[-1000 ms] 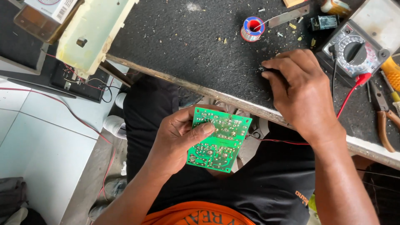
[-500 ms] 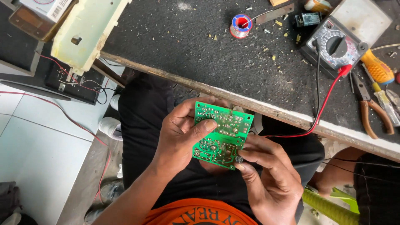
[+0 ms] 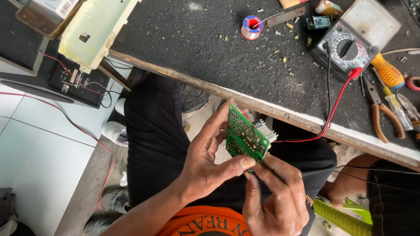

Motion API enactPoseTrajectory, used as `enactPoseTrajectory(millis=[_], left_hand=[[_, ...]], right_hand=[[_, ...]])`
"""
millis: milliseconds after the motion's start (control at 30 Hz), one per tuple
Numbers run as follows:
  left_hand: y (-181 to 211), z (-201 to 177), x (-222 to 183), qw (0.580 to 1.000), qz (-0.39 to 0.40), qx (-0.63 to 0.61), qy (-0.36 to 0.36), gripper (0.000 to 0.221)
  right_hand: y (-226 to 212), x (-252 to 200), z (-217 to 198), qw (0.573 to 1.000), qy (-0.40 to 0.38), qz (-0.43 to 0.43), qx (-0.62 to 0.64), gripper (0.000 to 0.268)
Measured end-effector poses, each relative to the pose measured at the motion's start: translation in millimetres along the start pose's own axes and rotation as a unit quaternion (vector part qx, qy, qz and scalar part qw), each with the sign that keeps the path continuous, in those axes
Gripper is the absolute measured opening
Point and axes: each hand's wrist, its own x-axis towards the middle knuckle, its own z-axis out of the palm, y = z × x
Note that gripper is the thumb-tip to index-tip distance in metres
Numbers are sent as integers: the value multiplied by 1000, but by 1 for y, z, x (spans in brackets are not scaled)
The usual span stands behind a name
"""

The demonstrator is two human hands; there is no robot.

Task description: Soldering a component onto a circuit board at a repair bench.

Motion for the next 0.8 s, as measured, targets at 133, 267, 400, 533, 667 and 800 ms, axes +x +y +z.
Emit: enactPoseTrajectory(millis=[133, 267, 400, 533, 667, 800], left_hand=[[11, -1, 1, 998, -17, -33, -43, 103], [10, -3, 0, 997, -5, -53, -50, 101], [7, -8, 1, 993, -4, -96, -76, 92], [-1, -19, 4, 978, 32, -163, -130, 92], [-3, -27, -2, 958, -10, -233, -167, 98], [-10, -29, -2, 929, -21, -314, -192, 97]], right_hand=[[1, -13, 4, 999, 1, -31, -43, 12], [-8, -15, 6, 998, 5, -43, -37, 15], [-16, -18, 4, 1000, -11, -7, -21, 14], [-29, -28, -34, 866, -125, 402, 269, 64], [28, -34, -54, 949, -221, 80, 208, 12], [54, -40, -62, 914, -271, 102, 284, 21]])
